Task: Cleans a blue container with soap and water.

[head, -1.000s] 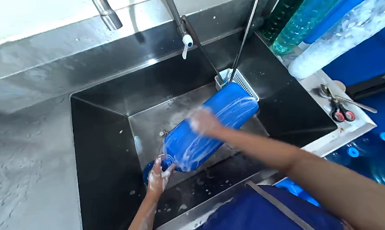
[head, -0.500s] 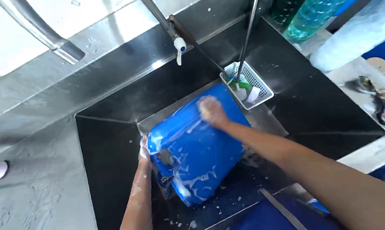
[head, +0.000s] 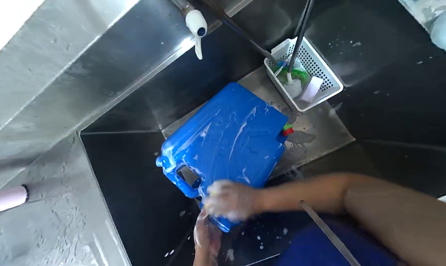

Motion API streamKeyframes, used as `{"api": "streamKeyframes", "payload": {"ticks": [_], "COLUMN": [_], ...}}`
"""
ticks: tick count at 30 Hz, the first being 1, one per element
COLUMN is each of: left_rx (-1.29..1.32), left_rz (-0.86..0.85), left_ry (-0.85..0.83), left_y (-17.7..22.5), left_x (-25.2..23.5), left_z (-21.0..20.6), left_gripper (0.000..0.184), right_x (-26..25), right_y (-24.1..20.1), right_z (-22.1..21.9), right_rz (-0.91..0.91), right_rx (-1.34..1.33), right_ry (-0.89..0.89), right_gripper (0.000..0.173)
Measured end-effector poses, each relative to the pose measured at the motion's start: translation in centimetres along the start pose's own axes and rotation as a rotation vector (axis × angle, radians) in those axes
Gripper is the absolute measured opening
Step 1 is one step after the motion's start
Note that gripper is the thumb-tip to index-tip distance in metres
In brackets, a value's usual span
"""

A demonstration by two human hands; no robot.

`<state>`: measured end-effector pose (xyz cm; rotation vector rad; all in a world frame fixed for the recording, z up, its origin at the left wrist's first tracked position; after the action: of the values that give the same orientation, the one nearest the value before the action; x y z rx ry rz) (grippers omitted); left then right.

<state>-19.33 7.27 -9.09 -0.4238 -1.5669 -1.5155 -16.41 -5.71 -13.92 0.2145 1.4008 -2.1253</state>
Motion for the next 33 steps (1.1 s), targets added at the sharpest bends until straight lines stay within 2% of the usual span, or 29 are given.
{"api": "streamKeyframes", "payload": {"ticks": [1,2,4,5,6,7,8,9,11,12,13,14,15,16,18,19,20,21,22,24,26,27,28,29,30,33], "left_rx": [-0.016,-0.053,-0.165,-0.199,-0.215,-0.216,-0.209,-0.203,-0.192,-0.196,-0.235,-0.306,-0.392,-0.464,-0.5,-0.472,-0.433,-0.406,-0.398,-0.371,-0.237,-0.131,-0.022,0.053,0.112,0.281], "left_rz": [-0.047,-0.104,-0.227,-0.287,-0.351,-0.407,-0.438,-0.451,-0.476,-0.492,-0.505,-0.522,-0.536,-0.539,-0.56,-0.582,-0.606,-0.626,-0.638,-0.626,-0.558,-0.489,-0.411,-0.318,-0.231,-0.082], "left_ry": [-0.05,-0.077,-0.074,-0.055,-0.027,0.012,0.035,0.036,-0.023,-0.068,-0.116,-0.146,-0.153,-0.144,-0.122,-0.128,-0.138,-0.147,-0.157,-0.198,-0.261,-0.281,-0.29,-0.293,-0.278,-0.227], "left_y": [0.1,-0.1,-0.6,-0.5,-0.1,0.6,1.1,1.3,1.0,1.0,1.0,0.8,0.5,0.3,-0.2,-0.4,-0.4,-0.3,-0.1,0.8,2.4,3.4,4.6,5.5,5.8,4.2], "left_x": [0.0,-0.2,-1.3,-1.8,-2.2,-2.7,-3.3,-3.6,-3.8,-3.5,-3.0,-2.4,-2.0,-1.7,-1.2,-0.9,-0.2,0.7,1.9,5.3,8.8,10.3,11.1,11.3,10.6,6.3], "left_z": [0.1,0.1,-0.1,-0.6,-1.3,-1.9,-2.2,-2.1,-1.8,-1.5,-0.9,-0.3,0.2,0.4,-0.3,-1.2,-2.4,-3.7,-5.0,-7.3,-8.1,-8.0,-7.9,-7.6,-7.2,-6.0], "left_gripper": [0.034,0.035,0.051,0.052,0.048,0.044,0.041,0.04,0.039,0.041,0.049,0.062,0.067,0.065,0.049,0.041,0.034,0.029,0.028,0.025,0.021,0.025,0.031,0.033,0.032,0.032], "right_x": [0.6,1.3,3.0,3.1,2.4,1.3,-0.1,-0.5,0.7,1.3,2.2,3.3,4.6,6.0,7.9,7.5,6.2,4.4,2.3,-1.3,-2.8,-2.5,-1.6,-0.4,0.8,3.0], "right_y": [3.3,8.1,18.6,21.8,22.7,21.3,17.9,13.1,3.7,1.6,1.8,3.8,7.2,11.3,19.2,21.7,22.0,20.5,17.4,7.3,-4.0,-7.7,-9.1,-8.3,-5.6,4.7], "right_z": [2.6,5.6,11.6,14.0,15.1,14.4,11.9,8.0,1.8,1.1,1.6,3.2,5.6,8.3,12.9,14.7,15.2,14.9,13.9,12.8,13.8,14.4,14.9,15.5,16.7,22.4], "right_rz": [-0.064,-0.201,-0.668,-0.935,-1.146,-1.173,-1.04,-0.831,-0.317,-0.064,0.1,0.122,0.032,-0.153,-0.724,-0.985,-1.13,-1.107,-0.948,-0.505,-0.049,0.119,0.209,0.2,0.101,-0.411], "right_rx": [0.055,0.145,0.222,0.224,0.239,0.266,0.28,0.272,0.127,0.046,0.007,0.007,0.042,0.124,0.247,0.25,0.243,0.256,0.266,0.108,-0.074,-0.05,0.037,0.162,0.296,0.557], "right_ry": [0.011,-0.003,-0.011,0.034,0.07,0.143,0.19,0.193,0.177,0.152,0.13,0.114,0.11,0.103,0.079,0.073,0.059,0.061,0.064,0.058,-0.005,0.007,0.061,0.123,0.132,0.097], "right_gripper": [0.026,0.031,0.042,0.044,0.047,0.048,0.049,0.047,0.032,0.026,0.024,0.021,0.022,0.024,0.036,0.039,0.043,0.045,0.045,0.037,0.024,0.021,0.021,0.019,0.02,0.031]}}
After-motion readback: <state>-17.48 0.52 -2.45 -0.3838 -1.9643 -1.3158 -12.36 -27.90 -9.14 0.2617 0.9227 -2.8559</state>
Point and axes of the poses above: each hand's wrist, its own x-axis away from the middle knuckle, its own z-axis out of the back of the hand, y = z × x, the point moved 2 cm from there along -x, towards the middle knuckle, and after that the axes turned 1 degree about -x, right-handed, at the moved point
